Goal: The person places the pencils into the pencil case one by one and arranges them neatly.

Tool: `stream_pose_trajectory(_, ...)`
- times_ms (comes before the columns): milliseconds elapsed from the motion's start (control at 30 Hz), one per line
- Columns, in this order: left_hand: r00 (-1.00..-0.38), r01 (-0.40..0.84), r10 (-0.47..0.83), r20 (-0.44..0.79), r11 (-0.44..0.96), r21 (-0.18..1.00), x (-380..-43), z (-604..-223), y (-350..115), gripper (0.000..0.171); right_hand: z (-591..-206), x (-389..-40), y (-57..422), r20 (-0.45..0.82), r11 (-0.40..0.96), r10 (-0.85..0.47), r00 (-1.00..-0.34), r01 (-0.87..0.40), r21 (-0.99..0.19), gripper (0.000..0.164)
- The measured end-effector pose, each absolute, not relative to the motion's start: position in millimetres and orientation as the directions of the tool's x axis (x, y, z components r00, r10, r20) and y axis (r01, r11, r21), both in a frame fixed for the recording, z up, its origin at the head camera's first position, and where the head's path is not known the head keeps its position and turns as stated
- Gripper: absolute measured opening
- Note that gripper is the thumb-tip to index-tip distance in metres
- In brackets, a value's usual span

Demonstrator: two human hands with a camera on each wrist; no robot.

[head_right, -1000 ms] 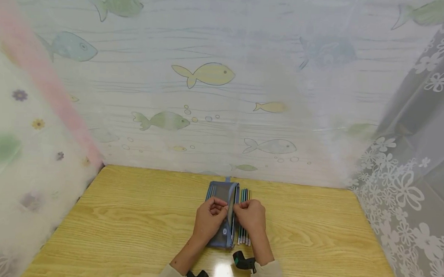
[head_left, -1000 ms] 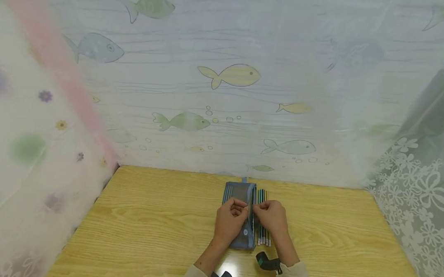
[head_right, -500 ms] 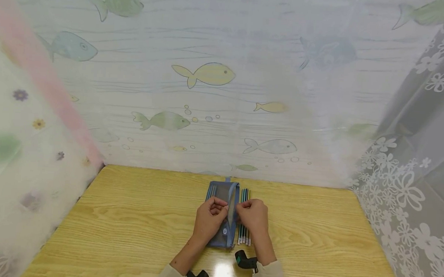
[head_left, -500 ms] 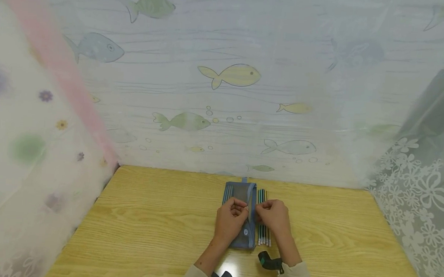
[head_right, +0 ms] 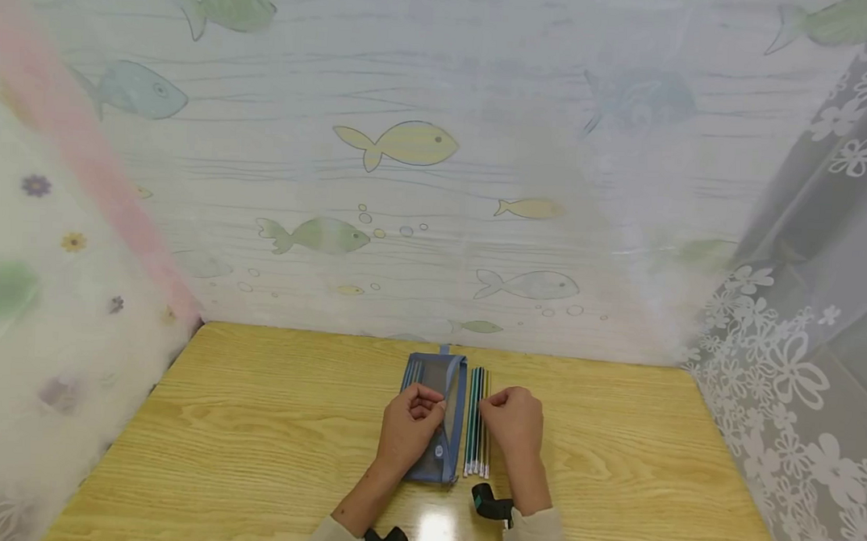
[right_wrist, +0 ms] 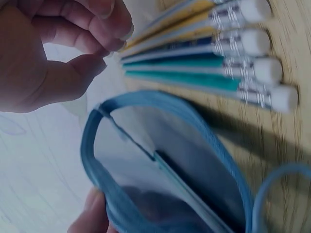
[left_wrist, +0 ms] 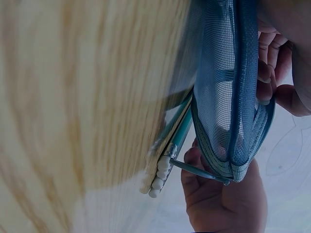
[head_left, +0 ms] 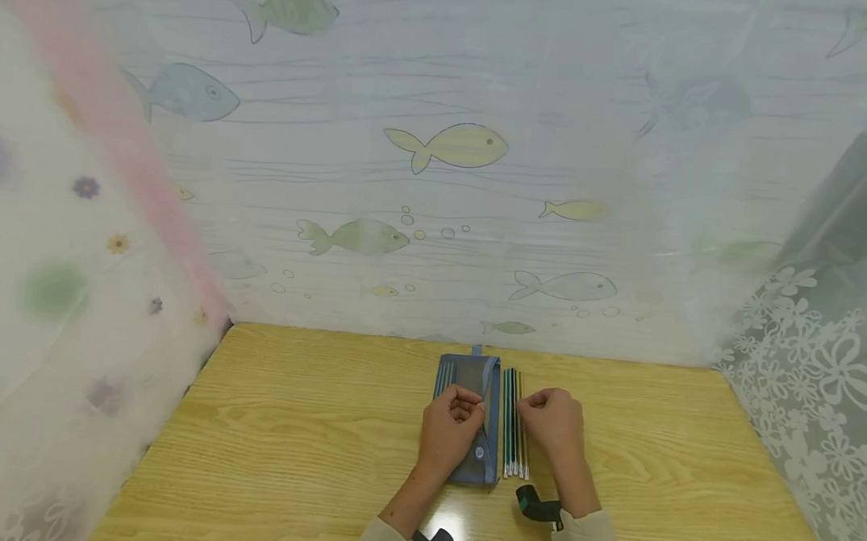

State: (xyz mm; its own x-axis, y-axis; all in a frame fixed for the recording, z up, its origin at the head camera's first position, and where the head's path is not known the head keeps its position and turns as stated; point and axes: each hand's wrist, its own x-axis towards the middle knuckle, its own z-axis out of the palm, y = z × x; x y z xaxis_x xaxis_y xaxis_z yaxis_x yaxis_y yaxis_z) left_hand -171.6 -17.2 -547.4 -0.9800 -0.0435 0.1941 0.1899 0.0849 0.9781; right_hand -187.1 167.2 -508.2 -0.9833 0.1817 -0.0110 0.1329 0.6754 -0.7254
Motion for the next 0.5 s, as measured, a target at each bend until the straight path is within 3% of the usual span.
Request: stream_pose_trajectory(500, -0.982, 0.170, -0.065, 0.176, 0.089, 0.981, -170.9, -547.4, -14.6, 0.009, -512.8, -185.7, 177.9, -0.050, 0.739, 0.183, -0.982, 0.171, -0.652, 0.022)
